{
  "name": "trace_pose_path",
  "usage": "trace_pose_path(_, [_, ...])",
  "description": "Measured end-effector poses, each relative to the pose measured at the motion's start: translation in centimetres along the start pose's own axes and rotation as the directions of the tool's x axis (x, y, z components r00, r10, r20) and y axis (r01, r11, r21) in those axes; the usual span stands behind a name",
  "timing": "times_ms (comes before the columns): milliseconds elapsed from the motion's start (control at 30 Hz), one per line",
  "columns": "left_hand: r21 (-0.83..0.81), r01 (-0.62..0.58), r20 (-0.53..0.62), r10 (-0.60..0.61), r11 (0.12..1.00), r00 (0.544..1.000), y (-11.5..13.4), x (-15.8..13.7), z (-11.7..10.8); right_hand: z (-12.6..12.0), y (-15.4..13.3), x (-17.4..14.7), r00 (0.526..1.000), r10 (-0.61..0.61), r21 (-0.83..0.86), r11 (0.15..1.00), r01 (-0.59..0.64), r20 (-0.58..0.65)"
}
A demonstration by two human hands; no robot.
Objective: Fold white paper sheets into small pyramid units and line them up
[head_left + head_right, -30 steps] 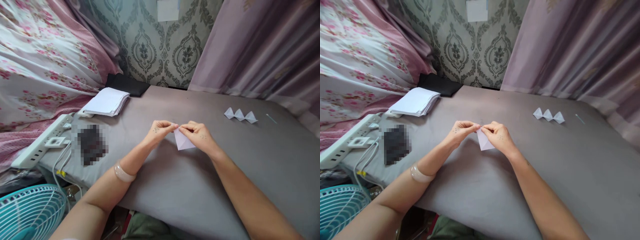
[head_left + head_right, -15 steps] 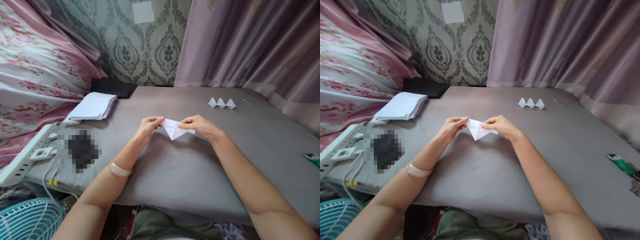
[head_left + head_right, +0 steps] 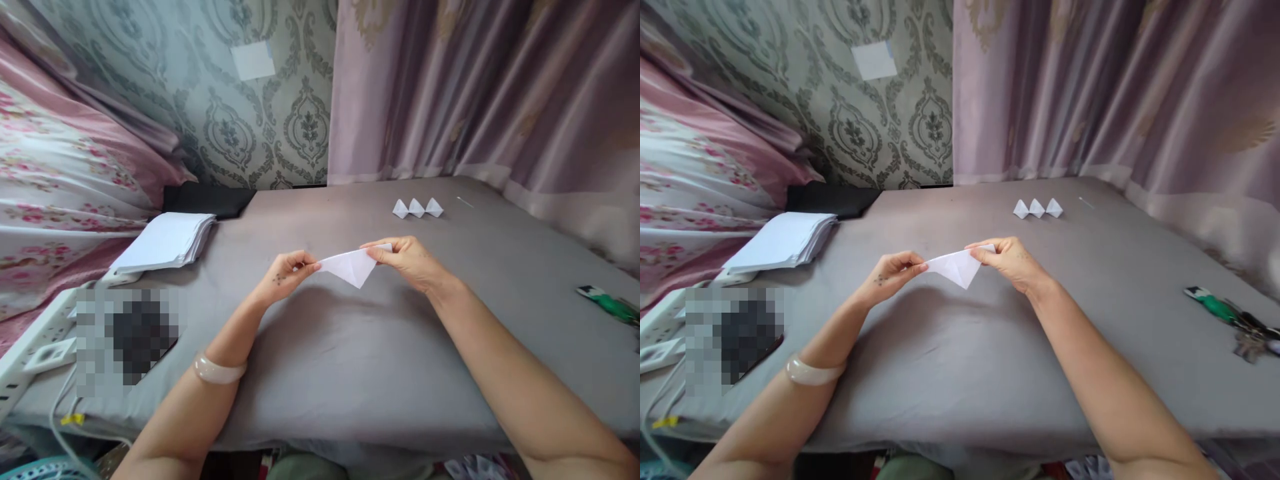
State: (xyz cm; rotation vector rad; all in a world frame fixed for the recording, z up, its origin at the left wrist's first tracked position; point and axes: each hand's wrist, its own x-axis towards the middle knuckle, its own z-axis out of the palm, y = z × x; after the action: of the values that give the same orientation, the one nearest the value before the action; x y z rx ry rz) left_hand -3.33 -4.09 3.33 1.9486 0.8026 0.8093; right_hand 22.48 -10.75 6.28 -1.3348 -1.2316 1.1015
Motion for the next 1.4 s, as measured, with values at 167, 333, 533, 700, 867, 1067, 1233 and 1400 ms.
trace_pose_path(167, [0.246, -0.161, 0.053, 0.153, 0.956, 0.987, 0.2, -0.1, 1.1, 0.0, -1.8, -1.4, 0.983, -0.044, -0.045, 0.998, 0.036, -0.179])
trace_pose_path(333, [0.311, -0.268, 0.108, 0.246, 0.912, 0.963, 0.1, -0.2, 1.9, 0.3, -2.8, -2.4, 0.972, -0.196, -0.211, 0.963, 0.166, -0.131])
trace_pose_path(533, [0.324, -0.344, 0.025, 0.355, 0.881, 0.934, -0.2, 0.0, 2.4, 0.6, -3.3, -3.1, 0.867, -0.499, -0.356, 0.813, 0.461, -0.016])
trace_pose_path(700, [0.388, -0.324, -0.157, 0.408, 0.863, 0.899, 0.2, 0.0, 2.5, 1.1, -4.4, -3.8, 0.781, -0.623, -0.304, 0.739, 0.601, 0.028])
trace_pose_path(867, [0.435, -0.265, -0.278, 0.408, 0.861, 0.870, 1.8, 0.0, 1.7, 1.8, -5.9, -4.0, 0.736, -0.676, -0.344, 0.683, 0.644, 0.034])
trace_pose_path(1067, [0.324, -0.401, -0.349, 0.502, 0.857, 0.791, 6.7, -1.2, 1.3, 2.0, -7.4, -3.6, 0.637, -0.761, -0.333, 0.573, 0.749, 0.125])
trace_pose_path(1233, [-0.004, -0.442, -0.443, 0.394, 0.897, 0.805, 8.6, -0.8, 2.6, 3.1, -8.5, -2.6, 0.614, -0.758, -0.384, 0.512, 0.768, 0.219])
trace_pose_path(1400, [-0.425, -0.292, -0.590, -0.018, 0.857, 0.807, 7.3, 1.6, 2.9, 5.4, -7.8, 0.0, 0.706, -0.708, -0.464, 0.623, 0.630, 0.009])
